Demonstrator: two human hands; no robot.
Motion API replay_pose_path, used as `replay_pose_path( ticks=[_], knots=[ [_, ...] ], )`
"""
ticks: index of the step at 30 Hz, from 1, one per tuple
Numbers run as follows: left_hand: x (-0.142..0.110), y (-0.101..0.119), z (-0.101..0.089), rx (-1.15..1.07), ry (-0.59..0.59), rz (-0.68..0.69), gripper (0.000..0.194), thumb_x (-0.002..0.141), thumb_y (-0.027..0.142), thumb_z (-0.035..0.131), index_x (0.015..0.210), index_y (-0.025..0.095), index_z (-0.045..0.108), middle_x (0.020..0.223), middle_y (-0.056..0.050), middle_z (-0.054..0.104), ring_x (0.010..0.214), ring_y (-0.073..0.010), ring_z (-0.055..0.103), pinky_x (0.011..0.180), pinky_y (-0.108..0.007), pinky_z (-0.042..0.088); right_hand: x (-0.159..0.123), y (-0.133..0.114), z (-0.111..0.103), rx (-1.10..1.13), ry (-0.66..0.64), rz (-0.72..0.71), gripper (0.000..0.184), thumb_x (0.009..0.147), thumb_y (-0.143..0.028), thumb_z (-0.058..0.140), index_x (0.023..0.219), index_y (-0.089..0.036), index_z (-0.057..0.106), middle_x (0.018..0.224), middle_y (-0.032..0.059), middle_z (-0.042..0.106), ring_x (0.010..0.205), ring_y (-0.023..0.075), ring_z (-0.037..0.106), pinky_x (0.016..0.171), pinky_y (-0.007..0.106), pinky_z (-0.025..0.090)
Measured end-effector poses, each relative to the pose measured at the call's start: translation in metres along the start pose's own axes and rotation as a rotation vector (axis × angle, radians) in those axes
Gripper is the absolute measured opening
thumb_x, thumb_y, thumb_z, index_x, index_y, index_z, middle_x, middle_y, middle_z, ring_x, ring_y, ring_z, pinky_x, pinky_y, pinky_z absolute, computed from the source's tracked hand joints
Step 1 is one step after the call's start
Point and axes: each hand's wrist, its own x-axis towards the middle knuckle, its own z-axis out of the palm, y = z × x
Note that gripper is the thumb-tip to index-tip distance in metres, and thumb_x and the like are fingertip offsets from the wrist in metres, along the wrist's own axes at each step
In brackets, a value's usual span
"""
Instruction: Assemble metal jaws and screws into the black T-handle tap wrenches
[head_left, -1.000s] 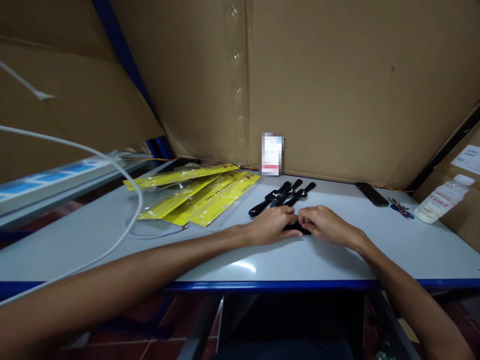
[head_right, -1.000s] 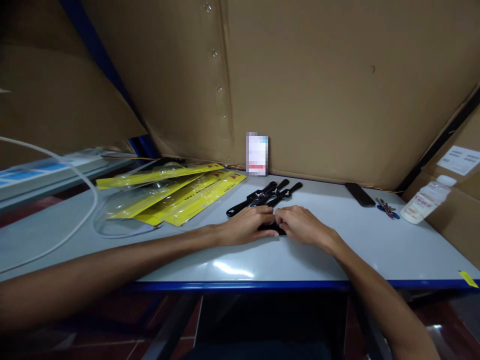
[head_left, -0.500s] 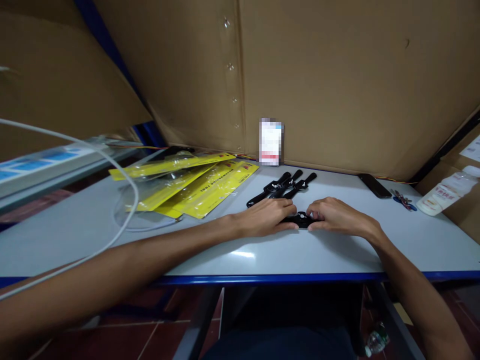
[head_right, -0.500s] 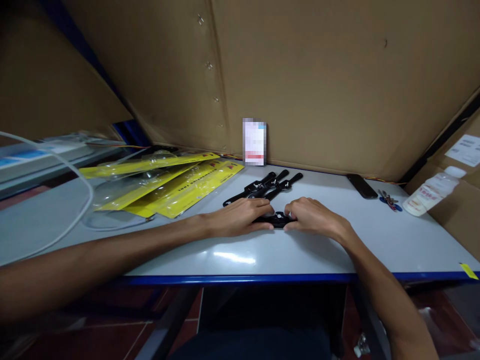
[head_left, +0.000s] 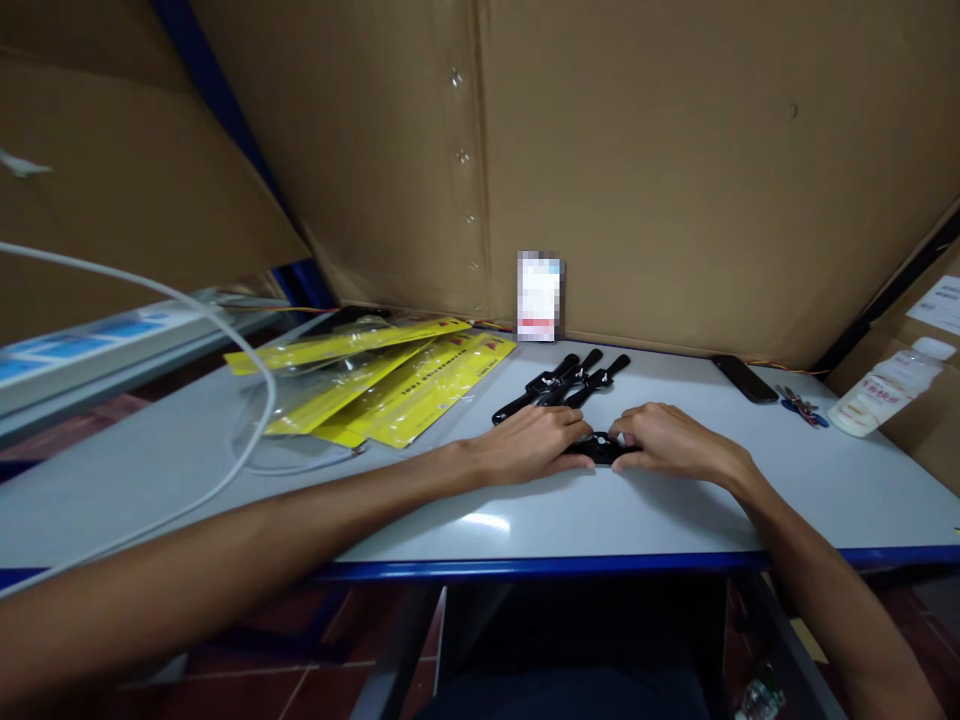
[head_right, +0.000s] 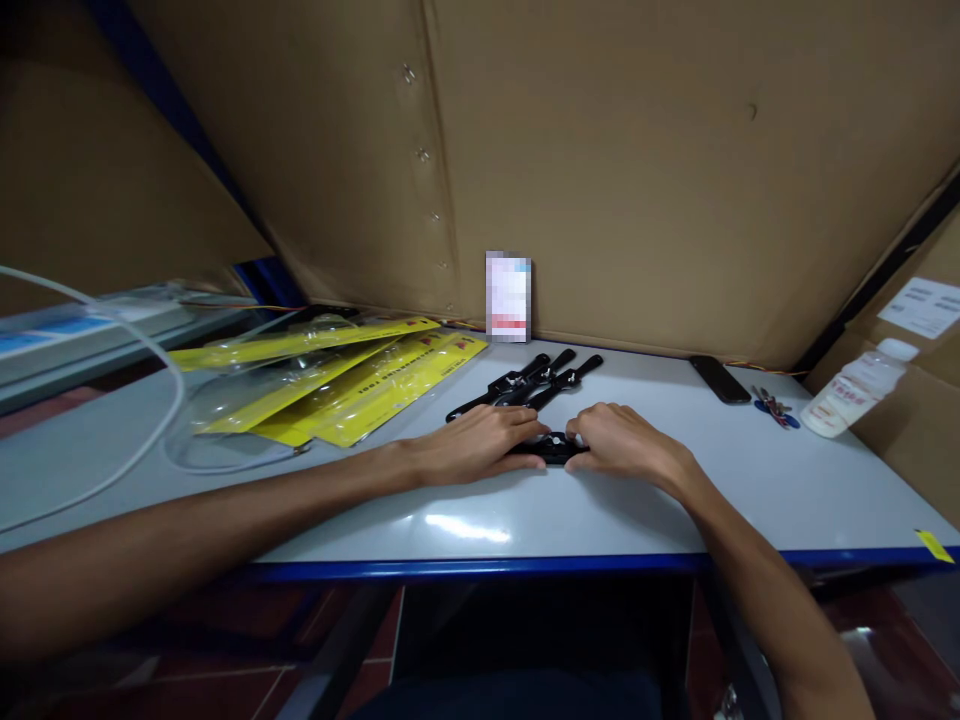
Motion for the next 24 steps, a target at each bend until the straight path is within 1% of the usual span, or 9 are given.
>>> replay_pose_path(
  ticks=[4, 7, 9, 13, 16, 19, 21, 24],
  knots=[
    [0.0005, 0.0006, -0.0016, 0.016, -0.012, -0.009, 0.038, 0.104, 0.049, 0.052, 0.111, 0.014, 0.069, 0.099, -0.008, 0.069, 0.089, -0.0228, 0.069, 0.069, -0.031, 0.048, 0.0011, -0.0001, 0.0002, -0.028, -0.014, 0.043, 0.014, 0.087, -0.032, 0.074, 0.083, -0.019, 0.068, 0.083, 0.0048, 0.07, 0.074, 0.0178, 0.056, 0.064, 0.028, 0.029],
    [0.0007, 0.0018, -0.0015, 0.025, -0.01, -0.051, 0.037, 0.102, 0.048, 0.056, 0.112, 0.014, 0.068, 0.101, -0.008, 0.069, 0.091, -0.0233, 0.068, 0.069, -0.03, 0.048, 0.0011, -0.001, -0.0001, -0.041, -0.005, 0.033, 0.017, 0.088, -0.031, 0.073, 0.078, -0.018, 0.067, 0.083, 0.0054, 0.07, 0.074, 0.0177, 0.056, 0.063, 0.029, 0.029],
    [0.0004, 0.0024, -0.0006, 0.052, 0.0, -0.058, 0.037, 0.102, 0.049, 0.056, 0.108, 0.014, 0.068, 0.1, -0.008, 0.069, 0.09, -0.0229, 0.068, 0.068, -0.03, 0.047, 0.0007, -0.0018, -0.0007, -0.043, -0.001, 0.03, 0.017, 0.089, -0.03, 0.073, 0.079, -0.018, 0.068, 0.084, 0.006, 0.071, 0.075, 0.0179, 0.057, 0.064, 0.029, 0.029],
    [-0.0008, 0.002, 0.0022, 0.128, 0.029, 0.011, 0.04, 0.105, 0.047, 0.051, 0.093, 0.013, 0.068, 0.091, -0.007, 0.067, 0.084, -0.0213, 0.066, 0.065, -0.029, 0.045, 0.0001, -0.0025, -0.002, -0.05, -0.004, 0.018, 0.016, 0.09, -0.028, 0.072, 0.079, -0.018, 0.068, 0.085, 0.0065, 0.07, 0.075, 0.018, 0.057, 0.063, 0.029, 0.029],
    [-0.0015, 0.0013, 0.0035, 0.144, 0.069, 0.058, 0.043, 0.106, 0.046, 0.047, 0.088, 0.013, 0.067, 0.085, -0.007, 0.065, 0.082, -0.0213, 0.065, 0.065, -0.029, 0.044, 0.0006, -0.002, -0.0017, -0.058, 0.005, 0.015, 0.017, 0.09, -0.029, 0.072, 0.078, -0.019, 0.068, 0.083, 0.0059, 0.068, 0.072, 0.0172, 0.055, 0.063, 0.029, 0.028],
    [-0.0016, 0.0011, 0.0033, 0.109, 0.102, 0.076, 0.047, 0.108, 0.047, 0.042, 0.088, 0.013, 0.067, 0.083, -0.007, 0.064, 0.081, -0.0209, 0.064, 0.066, -0.03, 0.045, 0.0008, -0.0017, -0.0012, -0.053, 0.014, 0.013, 0.018, 0.09, -0.029, 0.073, 0.076, -0.019, 0.067, 0.079, 0.0047, 0.066, 0.07, 0.0163, 0.053, 0.062, 0.029, 0.027],
    [-0.0014, 0.0012, 0.0025, 0.088, 0.103, 0.073, 0.05, 0.108, 0.049, 0.039, 0.089, 0.013, 0.068, 0.084, -0.007, 0.064, 0.08, -0.0208, 0.064, 0.067, -0.031, 0.046, 0.0, -0.0017, -0.0015, -0.049, 0.018, 0.013, 0.019, 0.09, -0.03, 0.073, 0.076, -0.019, 0.067, 0.079, 0.0044, 0.066, 0.069, 0.0159, 0.052, 0.061, 0.029, 0.027],
    [-0.0007, 0.001, 0.0016, 0.091, 0.088, 0.071, 0.051, 0.108, 0.05, 0.038, 0.091, 0.013, 0.068, 0.086, -0.008, 0.065, 0.081, -0.0208, 0.064, 0.067, -0.031, 0.047, -0.0011, -0.0018, -0.0022, -0.028, 0.021, 0.039, 0.024, 0.093, -0.039, 0.069, 0.079, -0.02, 0.069, 0.076, 0.0038, 0.066, 0.068, 0.0156, 0.051, 0.061, 0.029, 0.026]
  ],
)
